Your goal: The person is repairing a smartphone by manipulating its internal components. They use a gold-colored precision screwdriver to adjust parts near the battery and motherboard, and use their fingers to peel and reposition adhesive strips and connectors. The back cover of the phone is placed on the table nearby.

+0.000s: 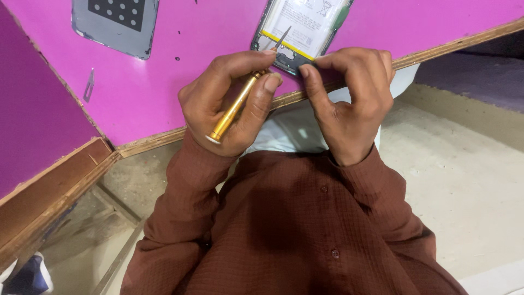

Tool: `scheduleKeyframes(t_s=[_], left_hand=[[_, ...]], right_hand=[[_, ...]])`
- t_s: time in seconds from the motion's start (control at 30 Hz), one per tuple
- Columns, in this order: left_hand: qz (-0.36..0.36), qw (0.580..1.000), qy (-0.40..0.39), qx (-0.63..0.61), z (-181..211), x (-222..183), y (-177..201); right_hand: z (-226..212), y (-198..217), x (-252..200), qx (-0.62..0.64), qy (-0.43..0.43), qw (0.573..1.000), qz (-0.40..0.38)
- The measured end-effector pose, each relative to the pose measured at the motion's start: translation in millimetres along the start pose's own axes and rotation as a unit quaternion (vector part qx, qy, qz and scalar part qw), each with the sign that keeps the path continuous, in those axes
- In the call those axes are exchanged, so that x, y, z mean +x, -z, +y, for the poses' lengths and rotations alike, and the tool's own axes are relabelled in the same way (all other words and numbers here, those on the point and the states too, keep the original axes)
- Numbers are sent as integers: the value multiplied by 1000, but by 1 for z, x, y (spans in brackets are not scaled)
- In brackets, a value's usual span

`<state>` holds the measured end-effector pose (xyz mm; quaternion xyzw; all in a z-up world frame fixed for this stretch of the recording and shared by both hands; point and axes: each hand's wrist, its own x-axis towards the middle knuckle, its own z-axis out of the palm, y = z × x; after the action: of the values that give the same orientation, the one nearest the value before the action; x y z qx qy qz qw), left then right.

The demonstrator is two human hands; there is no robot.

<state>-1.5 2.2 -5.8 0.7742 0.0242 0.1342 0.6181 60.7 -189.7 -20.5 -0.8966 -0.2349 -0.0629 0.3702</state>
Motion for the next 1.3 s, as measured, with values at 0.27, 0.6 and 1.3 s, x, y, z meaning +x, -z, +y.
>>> scheduleKeyframes(t_s=[0.27,0.6,1.3], left_hand=[[-2,1000,-8,-3,-1,1,0],[0,1000,-30,-8,-12,1,-2],[-4,1000,-17,-3,-5,0,0]], right_hand=[[-1,1,2,4,1,1000,-3],[5,7,-3,41,-21,999,-18],[-4,9,10,84,-71,993,-44]])
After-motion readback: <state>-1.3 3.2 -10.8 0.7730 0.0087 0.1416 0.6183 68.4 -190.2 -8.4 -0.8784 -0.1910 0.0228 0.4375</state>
